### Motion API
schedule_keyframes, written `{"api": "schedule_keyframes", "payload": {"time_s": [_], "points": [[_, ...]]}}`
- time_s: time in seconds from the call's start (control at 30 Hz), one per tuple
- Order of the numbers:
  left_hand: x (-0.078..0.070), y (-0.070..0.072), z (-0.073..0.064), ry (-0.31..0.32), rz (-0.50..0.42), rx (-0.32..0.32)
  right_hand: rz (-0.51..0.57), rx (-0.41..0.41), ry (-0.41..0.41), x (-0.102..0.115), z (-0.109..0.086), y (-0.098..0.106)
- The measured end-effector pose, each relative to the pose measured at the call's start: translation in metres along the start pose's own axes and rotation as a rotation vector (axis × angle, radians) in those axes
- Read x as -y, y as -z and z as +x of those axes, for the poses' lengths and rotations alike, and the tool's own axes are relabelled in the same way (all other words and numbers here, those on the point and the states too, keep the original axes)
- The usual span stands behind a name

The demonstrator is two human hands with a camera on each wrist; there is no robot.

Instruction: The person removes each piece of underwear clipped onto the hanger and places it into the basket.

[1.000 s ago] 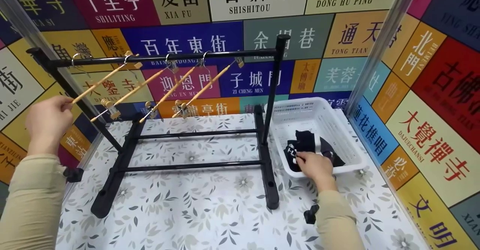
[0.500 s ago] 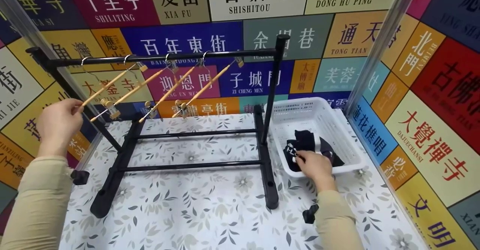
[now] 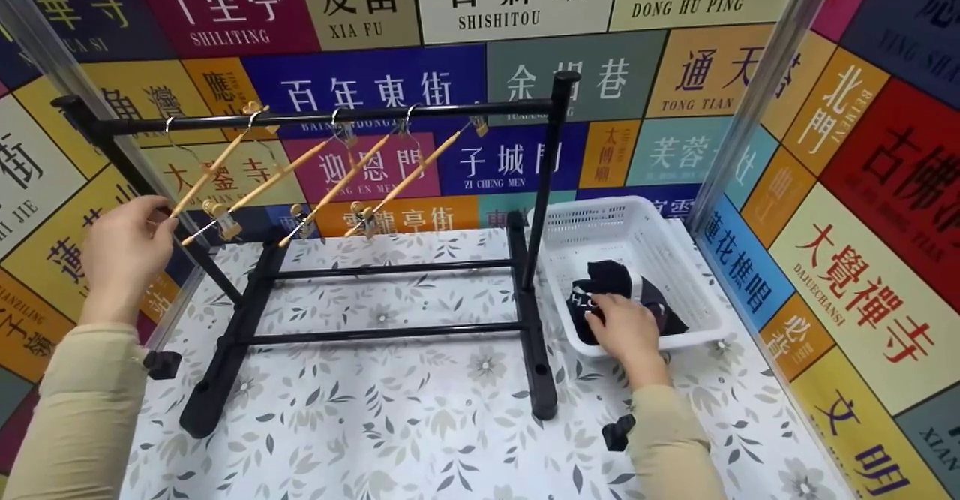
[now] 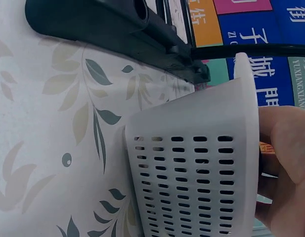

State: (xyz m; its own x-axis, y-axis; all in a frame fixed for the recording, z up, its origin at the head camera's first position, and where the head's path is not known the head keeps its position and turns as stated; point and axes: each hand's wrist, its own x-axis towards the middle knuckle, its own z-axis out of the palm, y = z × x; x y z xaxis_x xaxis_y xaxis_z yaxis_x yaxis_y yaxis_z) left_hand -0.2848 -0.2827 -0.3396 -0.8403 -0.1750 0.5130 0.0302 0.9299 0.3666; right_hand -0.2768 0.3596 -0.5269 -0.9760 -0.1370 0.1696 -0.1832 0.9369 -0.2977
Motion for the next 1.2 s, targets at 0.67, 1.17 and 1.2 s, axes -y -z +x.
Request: {"api": "schedule_keyframes", "payload": {"time_s": [0.67,1.17,1.2], "points": [[-0.016,0.012,-0.038,-0.253,-0.111,-0.204,0.031,-0.155,0.132,0.035,-0.001,0.015],[-0.051,0.014,-0.070,-0.493,-0.200,-0.327,0.087,-0.228,0.234,0.056,-0.003,0.016],[-0.054,0.013,-0.072,-0.504,-0.207,-0.322,0.086,-0.227,0.240,0.057,-0.002,0.016]]}}
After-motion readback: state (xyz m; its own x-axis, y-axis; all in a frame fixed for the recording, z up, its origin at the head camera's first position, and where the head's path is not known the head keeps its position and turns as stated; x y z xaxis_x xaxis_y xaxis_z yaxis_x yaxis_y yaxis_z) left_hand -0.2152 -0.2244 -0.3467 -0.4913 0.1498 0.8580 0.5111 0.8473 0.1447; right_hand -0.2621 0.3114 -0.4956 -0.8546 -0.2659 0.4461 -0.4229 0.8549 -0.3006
